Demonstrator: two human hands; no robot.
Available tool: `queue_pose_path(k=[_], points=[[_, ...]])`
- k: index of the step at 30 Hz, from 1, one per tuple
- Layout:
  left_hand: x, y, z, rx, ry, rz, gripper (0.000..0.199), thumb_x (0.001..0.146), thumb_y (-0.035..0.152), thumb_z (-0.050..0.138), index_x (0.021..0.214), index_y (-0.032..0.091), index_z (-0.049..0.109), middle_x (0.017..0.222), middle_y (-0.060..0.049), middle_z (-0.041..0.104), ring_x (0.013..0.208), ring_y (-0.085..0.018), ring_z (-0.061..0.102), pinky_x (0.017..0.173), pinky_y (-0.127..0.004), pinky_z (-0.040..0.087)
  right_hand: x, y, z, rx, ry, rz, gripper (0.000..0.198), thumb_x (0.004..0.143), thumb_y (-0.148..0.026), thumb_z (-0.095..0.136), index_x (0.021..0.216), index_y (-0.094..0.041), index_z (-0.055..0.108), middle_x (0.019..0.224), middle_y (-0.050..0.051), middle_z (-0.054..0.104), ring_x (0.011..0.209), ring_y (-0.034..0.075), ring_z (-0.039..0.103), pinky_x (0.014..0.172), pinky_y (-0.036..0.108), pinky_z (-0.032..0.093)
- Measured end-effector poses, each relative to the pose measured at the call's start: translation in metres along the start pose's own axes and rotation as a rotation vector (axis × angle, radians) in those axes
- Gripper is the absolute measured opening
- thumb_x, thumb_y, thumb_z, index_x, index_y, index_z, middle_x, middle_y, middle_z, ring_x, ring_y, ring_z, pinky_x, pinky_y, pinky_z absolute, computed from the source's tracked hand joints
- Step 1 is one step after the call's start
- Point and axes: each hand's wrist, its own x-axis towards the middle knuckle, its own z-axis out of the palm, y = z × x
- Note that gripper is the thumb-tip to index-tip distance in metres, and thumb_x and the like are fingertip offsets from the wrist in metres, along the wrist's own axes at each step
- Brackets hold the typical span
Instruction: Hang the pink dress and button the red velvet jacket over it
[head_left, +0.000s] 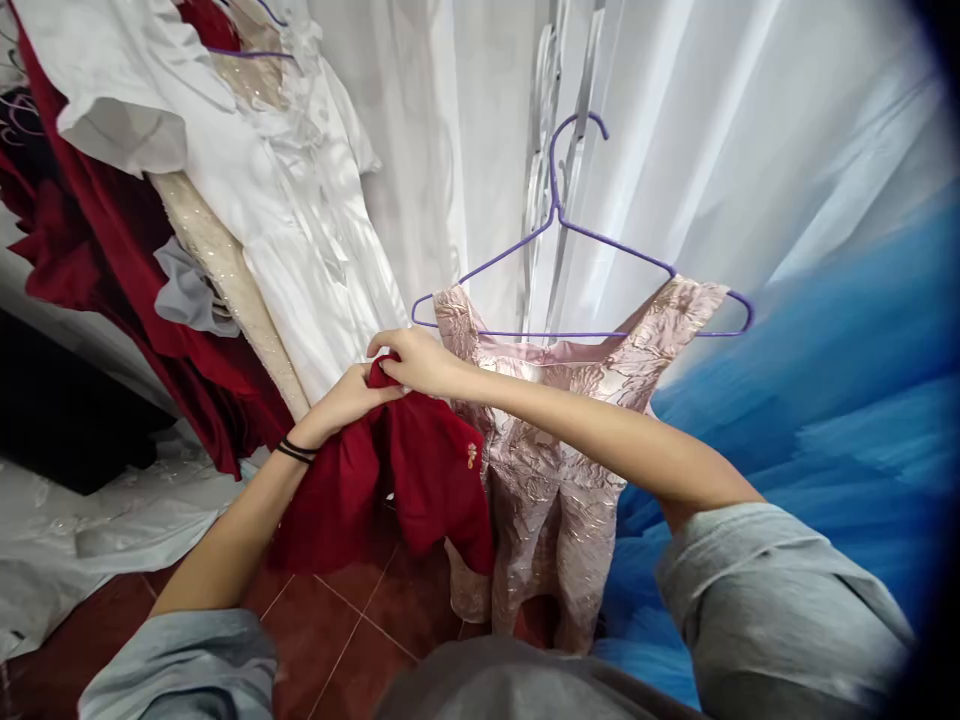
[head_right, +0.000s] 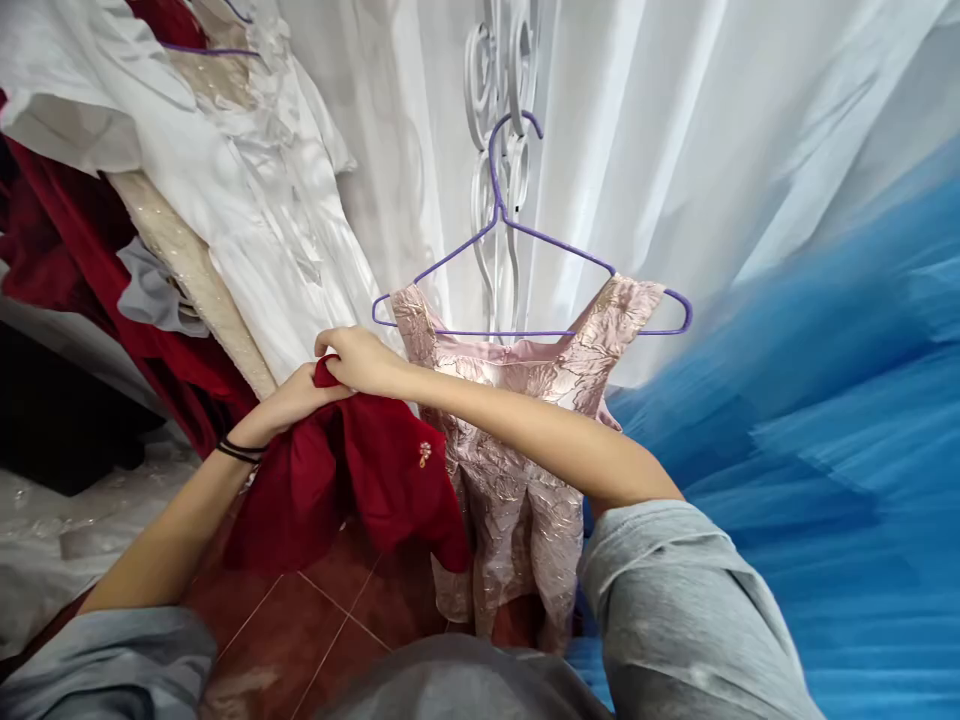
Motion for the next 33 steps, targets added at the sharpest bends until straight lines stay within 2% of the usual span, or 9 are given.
queue_pose_path(k=[3, 5, 10, 14, 16, 20, 23, 28, 33], points=[[0.005, -0.022, -0.014, -0.170, 0.073, -0.088, 0.049, 0.051, 0.048, 0.086, 0.084, 0.014, 0.074, 0.088, -0.006, 0.076, 0.082, -0.023, 0.068, 0.084, -0.034, 0.053, -0.009, 0.005, -0.002, 0.012, -0.165, -0.030, 0.049, 0.085, -0.009, 0.057, 0.134, -0.006, 0.055, 0.129, 0.015, 0.066, 0.113, 0.022, 0.064, 0.099, 0.033, 0.050], [0.006, -0.037, -0.025, -0.255, 0.161, -0.152, 0.049, 0.052, 0.045, 0.088, 0.087, 0.014, 0.075, 0.088, -0.006, 0.077, 0.080, -0.022, 0.069, 0.081, -0.032, 0.055, -0.031, 0.011, -0.013, -0.062, -0.136, -0.025, 0.064, 0.086, -0.014, 0.059, 0.147, -0.007, 0.042, 0.144, 0.019, 0.055, 0.127, 0.027, 0.057, 0.109, 0.040, 0.047], [0.031, -0.054, -0.048, -0.481, 0.454, -0.295, 0.036, 0.058, 0.032, 0.086, 0.084, 0.011, 0.072, 0.079, -0.008, 0.075, 0.069, -0.020, 0.070, 0.068, -0.029, 0.058, -0.095, 0.019, -0.083, -0.307, 0.266, 0.100, 0.055, 0.091, -0.025, 0.052, 0.144, -0.010, 0.049, 0.140, 0.017, 0.058, 0.128, 0.029, 0.058, 0.111, 0.051, 0.048], [0.080, -0.043, -0.059, -0.489, 0.599, -0.220, 0.018, 0.067, 0.021, 0.076, 0.077, 0.010, 0.066, 0.072, -0.009, 0.072, 0.070, -0.020, 0.070, 0.071, -0.032, 0.059, -0.117, 0.043, -0.153, -0.623, 0.662, 0.267, 0.044, 0.090, -0.024, 0.048, 0.132, -0.018, 0.060, 0.128, 0.013, 0.066, 0.118, 0.028, 0.064, 0.106, 0.050, 0.049], [0.110, -0.032, -0.059, -0.471, 0.607, -0.166, 0.016, 0.067, 0.018, 0.075, 0.077, 0.010, 0.065, 0.070, -0.009, 0.071, 0.074, -0.021, 0.071, 0.075, -0.033, 0.059, -0.118, 0.066, -0.184, -0.688, 0.719, 0.416, 0.041, 0.089, -0.021, 0.045, 0.126, -0.017, 0.064, 0.124, 0.016, 0.067, 0.118, 0.030, 0.063, 0.107, 0.052, 0.046], [0.161, 0.003, -0.048, -0.390, 0.576, -0.011, 0.022, 0.062, 0.018, 0.078, 0.078, 0.011, 0.065, 0.075, -0.008, 0.072, 0.081, -0.022, 0.070, 0.079, -0.033, 0.058, -0.110, 0.110, -0.235, -0.224, 0.262, 0.812, 0.035, 0.089, -0.022, 0.047, 0.115, -0.016, 0.068, 0.111, 0.016, 0.071, 0.107, 0.027, 0.068, 0.098, 0.046, 0.055], [0.184, 0.042, -0.032, -0.202, 0.370, 0.156, 0.026, 0.060, 0.025, 0.080, 0.079, 0.011, 0.068, 0.080, -0.009, 0.073, 0.080, -0.022, 0.069, 0.078, -0.035, 0.056, -0.097, 0.123, -0.256, 0.156, -0.147, 0.826, 0.035, 0.087, -0.023, 0.054, 0.121, -0.019, 0.064, 0.120, 0.011, 0.070, 0.103, 0.020, 0.070, 0.096, 0.036, 0.057], [0.201, 0.109, 0.007, 0.043, -0.130, 0.127, 0.035, 0.052, 0.034, 0.087, 0.075, 0.012, 0.071, 0.075, -0.011, 0.072, 0.071, -0.025, 0.067, 0.073, -0.041, 0.053, -0.065, 0.124, -0.254, 0.152, -0.416, 0.753, 0.047, 0.079, -0.032, 0.075, 0.122, -0.017, 0.064, 0.124, 0.011, 0.069, 0.105, 0.018, 0.069, 0.096, 0.031, 0.055], [0.219, 0.134, 0.051, 0.076, -0.488, 0.109, 0.040, 0.046, 0.033, 0.089, 0.076, 0.012, 0.072, 0.079, -0.013, 0.073, 0.076, -0.028, 0.068, 0.077, -0.043, 0.053, -0.053, 0.126, -0.231, 0.251, -0.543, 0.758, 0.062, 0.080, -0.050, 0.073, 0.128, -0.013, 0.061, 0.131, 0.015, 0.063, 0.105, 0.019, 0.069, 0.090, 0.029, 0.056]])
